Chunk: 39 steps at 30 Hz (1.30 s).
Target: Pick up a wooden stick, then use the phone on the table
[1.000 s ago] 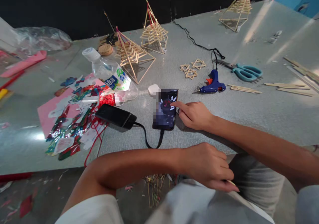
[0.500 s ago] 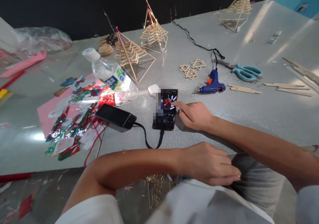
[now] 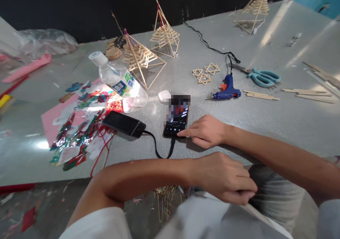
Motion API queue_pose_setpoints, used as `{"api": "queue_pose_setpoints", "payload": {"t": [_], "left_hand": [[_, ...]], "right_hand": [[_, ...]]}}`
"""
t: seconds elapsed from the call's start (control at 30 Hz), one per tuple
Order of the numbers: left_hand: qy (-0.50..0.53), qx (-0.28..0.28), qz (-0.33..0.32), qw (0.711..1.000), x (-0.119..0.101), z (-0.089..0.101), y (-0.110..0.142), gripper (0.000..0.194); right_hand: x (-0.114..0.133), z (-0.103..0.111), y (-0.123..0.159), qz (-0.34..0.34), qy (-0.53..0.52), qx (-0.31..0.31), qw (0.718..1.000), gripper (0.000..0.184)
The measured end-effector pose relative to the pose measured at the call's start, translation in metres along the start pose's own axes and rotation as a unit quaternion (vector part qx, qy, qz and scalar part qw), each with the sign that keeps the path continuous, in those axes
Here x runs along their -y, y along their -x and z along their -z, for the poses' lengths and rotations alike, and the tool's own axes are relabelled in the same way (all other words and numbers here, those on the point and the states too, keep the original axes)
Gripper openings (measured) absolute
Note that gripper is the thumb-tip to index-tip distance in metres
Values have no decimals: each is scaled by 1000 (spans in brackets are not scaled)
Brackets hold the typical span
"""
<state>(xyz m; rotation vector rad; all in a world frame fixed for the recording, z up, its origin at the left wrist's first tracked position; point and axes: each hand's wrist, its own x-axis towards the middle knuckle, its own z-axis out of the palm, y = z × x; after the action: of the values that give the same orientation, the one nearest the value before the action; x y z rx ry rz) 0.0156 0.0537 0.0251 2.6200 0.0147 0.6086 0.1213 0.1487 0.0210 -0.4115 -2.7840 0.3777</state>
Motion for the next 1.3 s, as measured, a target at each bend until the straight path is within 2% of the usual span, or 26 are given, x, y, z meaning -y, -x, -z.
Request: {"api": "queue_pose_setpoints", "payload": {"t": [0.33, 0.47, 0.6, 0.77, 0.93, 1.13, 1.2, 1.3], "left_hand": [[-11, -45, -28, 999, 3, -12, 3, 38], [-3, -30, -36, 999, 4, -8, 3, 47], [-2, -6, -30, 1000, 4, -7, 3, 47], [1, -62, -44, 997, 5, -13, 5, 46], [-8, -122, -52, 991, 8, -14, 4, 42], [-19, -100, -29, 994, 2, -4, 1, 37], [-30, -99, -25, 994, 1, -1, 0, 36], [-41, -113, -32, 992, 1, 1, -1, 34]], "right_hand": [[10, 8, -8, -78, 27, 49, 995, 59], [7, 6, -7, -45, 17, 47, 998, 58], [6, 5, -7, -9, 8, 57, 998, 54], [8, 5, -7, -64, 29, 46, 996, 56], [4, 5, -4, -64, -7, 24, 998, 58], [-1, -1, -1, -160, 0, -74, 984, 54], [0, -2, -3, -187, 11, -77, 979, 53], [3, 0, -8, -215, 25, -40, 975, 55]]}}
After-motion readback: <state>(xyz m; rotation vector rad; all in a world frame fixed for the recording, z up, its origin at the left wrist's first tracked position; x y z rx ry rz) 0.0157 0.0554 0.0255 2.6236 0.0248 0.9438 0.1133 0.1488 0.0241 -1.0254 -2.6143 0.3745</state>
